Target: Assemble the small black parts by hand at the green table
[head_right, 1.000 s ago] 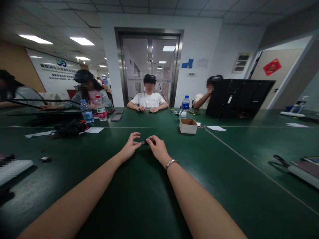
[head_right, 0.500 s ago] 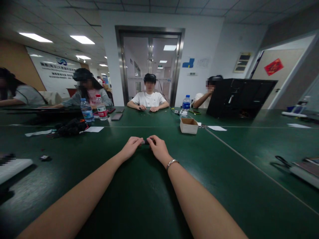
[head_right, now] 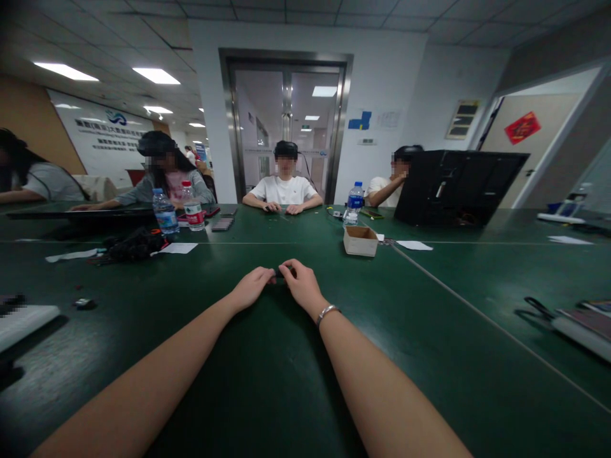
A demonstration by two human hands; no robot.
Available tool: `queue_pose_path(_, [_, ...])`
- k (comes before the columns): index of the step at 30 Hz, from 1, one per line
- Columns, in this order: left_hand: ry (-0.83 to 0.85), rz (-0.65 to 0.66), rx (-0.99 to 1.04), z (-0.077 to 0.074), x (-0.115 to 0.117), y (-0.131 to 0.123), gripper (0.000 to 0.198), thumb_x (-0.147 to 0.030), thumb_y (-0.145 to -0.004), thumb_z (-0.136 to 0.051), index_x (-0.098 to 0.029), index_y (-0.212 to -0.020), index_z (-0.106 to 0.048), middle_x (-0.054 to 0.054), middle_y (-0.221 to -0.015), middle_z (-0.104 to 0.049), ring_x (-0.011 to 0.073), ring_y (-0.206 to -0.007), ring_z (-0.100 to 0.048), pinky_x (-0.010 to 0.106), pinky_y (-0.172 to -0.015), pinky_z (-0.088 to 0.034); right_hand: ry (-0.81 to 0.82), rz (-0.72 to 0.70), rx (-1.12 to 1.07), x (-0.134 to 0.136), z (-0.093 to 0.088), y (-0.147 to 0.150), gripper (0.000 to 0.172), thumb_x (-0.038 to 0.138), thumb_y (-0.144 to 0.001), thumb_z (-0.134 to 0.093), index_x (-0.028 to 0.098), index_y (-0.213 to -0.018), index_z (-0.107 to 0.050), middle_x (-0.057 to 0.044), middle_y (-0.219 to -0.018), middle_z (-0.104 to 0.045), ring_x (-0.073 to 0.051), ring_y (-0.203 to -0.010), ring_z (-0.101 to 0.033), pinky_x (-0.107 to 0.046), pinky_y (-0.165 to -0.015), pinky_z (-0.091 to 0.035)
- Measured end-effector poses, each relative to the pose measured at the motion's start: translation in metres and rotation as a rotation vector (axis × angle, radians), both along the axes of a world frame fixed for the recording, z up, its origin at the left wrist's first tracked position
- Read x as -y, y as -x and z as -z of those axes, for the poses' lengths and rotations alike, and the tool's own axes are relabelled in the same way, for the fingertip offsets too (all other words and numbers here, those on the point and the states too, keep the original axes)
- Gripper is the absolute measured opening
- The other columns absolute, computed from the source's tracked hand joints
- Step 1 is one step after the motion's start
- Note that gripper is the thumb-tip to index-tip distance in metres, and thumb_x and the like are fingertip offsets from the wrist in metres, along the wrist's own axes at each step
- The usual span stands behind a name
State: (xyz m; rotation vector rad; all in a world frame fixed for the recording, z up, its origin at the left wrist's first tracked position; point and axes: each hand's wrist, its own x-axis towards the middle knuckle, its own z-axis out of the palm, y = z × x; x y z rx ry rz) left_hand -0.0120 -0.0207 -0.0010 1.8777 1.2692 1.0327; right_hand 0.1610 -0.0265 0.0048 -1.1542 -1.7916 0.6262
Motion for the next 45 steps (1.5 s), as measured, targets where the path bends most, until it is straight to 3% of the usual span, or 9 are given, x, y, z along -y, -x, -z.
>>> queue_pose_path(2, [0.020,0.029,0.055,-0.0008,0.0025,0.0001,0.028,-0.040,-0.075,-0.060,-0.021,-0.095,-0.060,0.005,-0.101,-0.057,0.0171,-0.085,-0.057,0.032,-0.081,-0.046,0.006,0.007,-0.002,0.0006,-0.0009,0.0001,0.030,0.046,-0.086,-0.046,0.020,-0.092,-0.061,0.001,-0.067,-0.060,-0.012,-0.055,-0.055,-0.024,-0.054,-0.043])
queue_pose_path(5, [0.083,0.034,0.134,-0.0031,0.0052,-0.0002,0.048,-0.038,-0.068,-0.068,-0.021,-0.110,-0.053,0.008,-0.114,-0.053,0.0155,-0.084,-0.058,0.030,-0.078,-0.047,0.020,0.005,-0.012,0.0015,-0.0018,0.0003,0.030,0.046,-0.086,-0.046,0.021,-0.092,-0.061,0.000,-0.068,-0.061,-0.012,-0.057,-0.056,-0.024,-0.054,-0.044])
queue_pose_path(10, [0.039,0.000,-0.028,-0.0038,0.0040,-0.0015,0.047,-0.052,-0.087,-0.032,-0.019,-0.077,-0.063,0.007,-0.090,-0.057,0.0190,-0.086,-0.055,0.033,-0.085,-0.042,0.017,0.004,-0.005,0.0008,-0.0008,0.0003,0.030,0.046,-0.086,-0.046,0.021,-0.092,-0.061,0.000,-0.068,-0.061,-0.012,-0.057,-0.056,-0.024,-0.054,-0.044])
queue_pose_path(14, [0.009,-0.010,-0.031,0.0006,0.0023,-0.0014,0.024,-0.040,-0.082,-0.050,-0.020,-0.093,-0.057,0.005,-0.102,-0.055,0.0160,-0.084,-0.056,0.032,-0.083,-0.044,0.010,0.022,0.018,0.0001,-0.0004,0.0008,0.030,0.044,-0.086,-0.046,0.020,-0.092,-0.062,0.000,-0.066,-0.061,-0.012,-0.056,-0.054,-0.023,-0.054,-0.043])
queue_pose_path(18, [0.059,0.002,0.074,-0.0001,0.0031,-0.0008,0.040,-0.027,-0.074,-0.061,-0.020,-0.110,-0.047,0.008,-0.115,-0.050,0.0144,-0.085,-0.057,0.031,-0.080,-0.046,0.013,0.029,0.019,0.0005,-0.0019,0.0011,0.029,0.044,-0.086,-0.046,0.020,-0.091,-0.062,0.000,-0.066,-0.060,-0.011,-0.055,-0.054,-0.023,-0.054,-0.042])
queue_pose_path(22, [0.018,0.001,-0.045,-0.0039,0.0049,0.0002,0.023,-0.038,-0.081,-0.051,-0.019,-0.091,-0.055,0.005,-0.100,-0.058,0.0165,-0.086,-0.056,0.031,-0.082,-0.044,0.029,0.028,0.009,0.0014,-0.0035,0.0012,0.028,0.043,-0.085,-0.046,0.020,-0.090,-0.061,0.001,-0.065,-0.060,-0.011,-0.054,-0.054,-0.023,-0.053,-0.042])
queue_pose_path(25, [0.010,0.018,-0.151,-0.0046,0.0057,0.0001,0.042,-0.050,-0.087,-0.034,-0.018,-0.074,-0.058,0.005,-0.088,-0.060,0.0181,-0.084,-0.055,0.032,-0.082,-0.042,0.029,0.024,0.003,0.0019,-0.0039,0.0012,0.029,0.044,-0.086,-0.045,0.020,-0.090,-0.060,0.001,-0.064,-0.059,-0.011,-0.054,-0.054,-0.024,-0.054,-0.042])
queue_pose_path(29, [-0.006,-0.015,-0.072,-0.0031,0.0052,-0.0013,0.035,-0.050,-0.085,-0.041,-0.020,-0.095,-0.055,0.003,-0.093,-0.061,0.0166,-0.083,-0.057,0.029,-0.077,-0.043,0.018,0.015,0.016,0.0013,-0.0035,0.0011,0.029,0.044,-0.087,-0.045,0.020,-0.091,-0.061,0.001,-0.065,-0.059,-0.011,-0.054,-0.055,-0.024,-0.054,-0.043])
queue_pose_path(45, [0.002,-0.025,-0.143,-0.0059,0.0058,-0.0007,0.045,-0.056,-0.085,-0.032,-0.020,-0.081,-0.059,0.003,-0.086,-0.062,0.0176,-0.081,-0.056,0.029,-0.075,-0.041,-0.002,0.002,0.012,-0.0022,0.0015,0.0017,0.026,0.040,-0.086,-0.046,0.021,-0.095,-0.062,-0.001,-0.079,-0.064,-0.012,-0.059,-0.056,-0.024,-0.056,-0.045])
